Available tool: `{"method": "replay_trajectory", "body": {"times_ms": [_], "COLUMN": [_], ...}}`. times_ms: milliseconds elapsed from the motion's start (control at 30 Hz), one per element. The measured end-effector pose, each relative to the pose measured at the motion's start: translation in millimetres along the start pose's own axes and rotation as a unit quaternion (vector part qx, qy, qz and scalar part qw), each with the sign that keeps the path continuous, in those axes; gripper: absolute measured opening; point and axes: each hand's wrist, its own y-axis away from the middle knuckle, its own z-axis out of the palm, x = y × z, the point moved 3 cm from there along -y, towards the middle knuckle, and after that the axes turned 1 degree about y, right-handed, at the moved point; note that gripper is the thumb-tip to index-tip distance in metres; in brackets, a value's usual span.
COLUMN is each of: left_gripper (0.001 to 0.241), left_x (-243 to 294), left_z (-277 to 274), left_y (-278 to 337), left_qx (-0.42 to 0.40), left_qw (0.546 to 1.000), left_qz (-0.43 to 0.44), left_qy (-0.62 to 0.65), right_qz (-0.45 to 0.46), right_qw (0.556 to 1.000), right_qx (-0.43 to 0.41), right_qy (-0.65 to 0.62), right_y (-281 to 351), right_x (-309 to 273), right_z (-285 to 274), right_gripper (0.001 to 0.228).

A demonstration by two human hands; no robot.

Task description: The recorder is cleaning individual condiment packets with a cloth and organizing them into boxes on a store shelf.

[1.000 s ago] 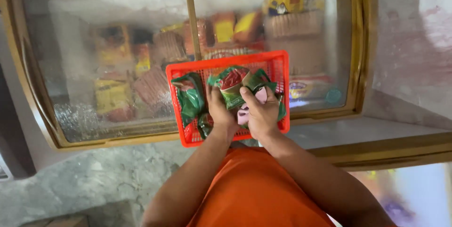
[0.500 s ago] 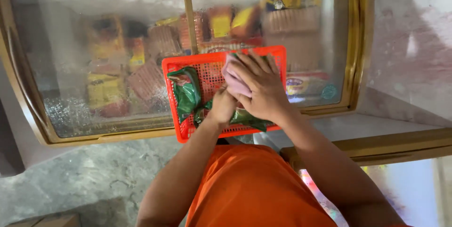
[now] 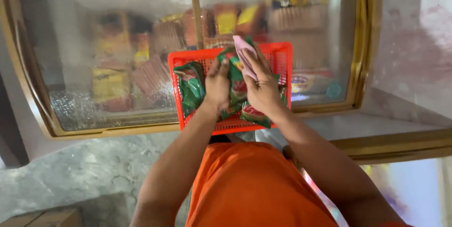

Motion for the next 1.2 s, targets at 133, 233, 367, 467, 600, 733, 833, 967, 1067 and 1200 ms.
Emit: {"method": "replay_trajectory", "body": {"times_ms": [133,233,367,467,600,733,833,967,1067,1200], "left_gripper": [0.033,0.037,0.051,0.056,0.058,0.062,0.057,0.06,0.061,0.046], "left_x": [34,56,9,35,81,64,84,108,135,151], "left_z": [16,15,2,32,69,68,81,86,95,90], "left_y": [-22,-19,-31,-7,11,11,14,24,27,1], "left_qx": [0.028,0.075,0.021,0.022,0.027,0.014,0.061,0.027,-0.028,-0.084], "left_qw": [0.995,0.985,0.986,0.99,0.989,0.992,0.989,0.981,0.972,0.984], "left_qz": [-0.052,-0.134,-0.157,-0.096,-0.143,-0.074,0.028,0.165,0.226,0.155], "left_qy": [0.085,0.073,-0.047,-0.102,-0.014,-0.098,-0.13,-0.095,-0.064,-0.001], "right_qz": [0.015,0.111,0.323,0.289,0.171,0.184,0.194,0.227,0.204,0.08], "right_qw": [0.998,0.948,0.742,0.747,0.938,0.913,0.901,0.943,0.957,0.941], "right_qx": [0.064,0.116,0.095,0.073,0.155,0.21,0.245,0.05,0.048,0.113], "right_qy": [0.019,-0.274,-0.579,-0.595,-0.258,-0.297,-0.299,-0.237,-0.2,-0.308], "right_y": [9,11,-11,-11,-16,-17,-37,-64,-66,-80], "right_x": [14,38,37,39,38,39,23,-11,-8,-15], "right_z": [10,11,20,31,25,20,9,-10,-12,-20], "right_gripper": [0.043,0.022,0.043,0.044,0.037,0.025,0.018,0.031,0.028,0.024]}}
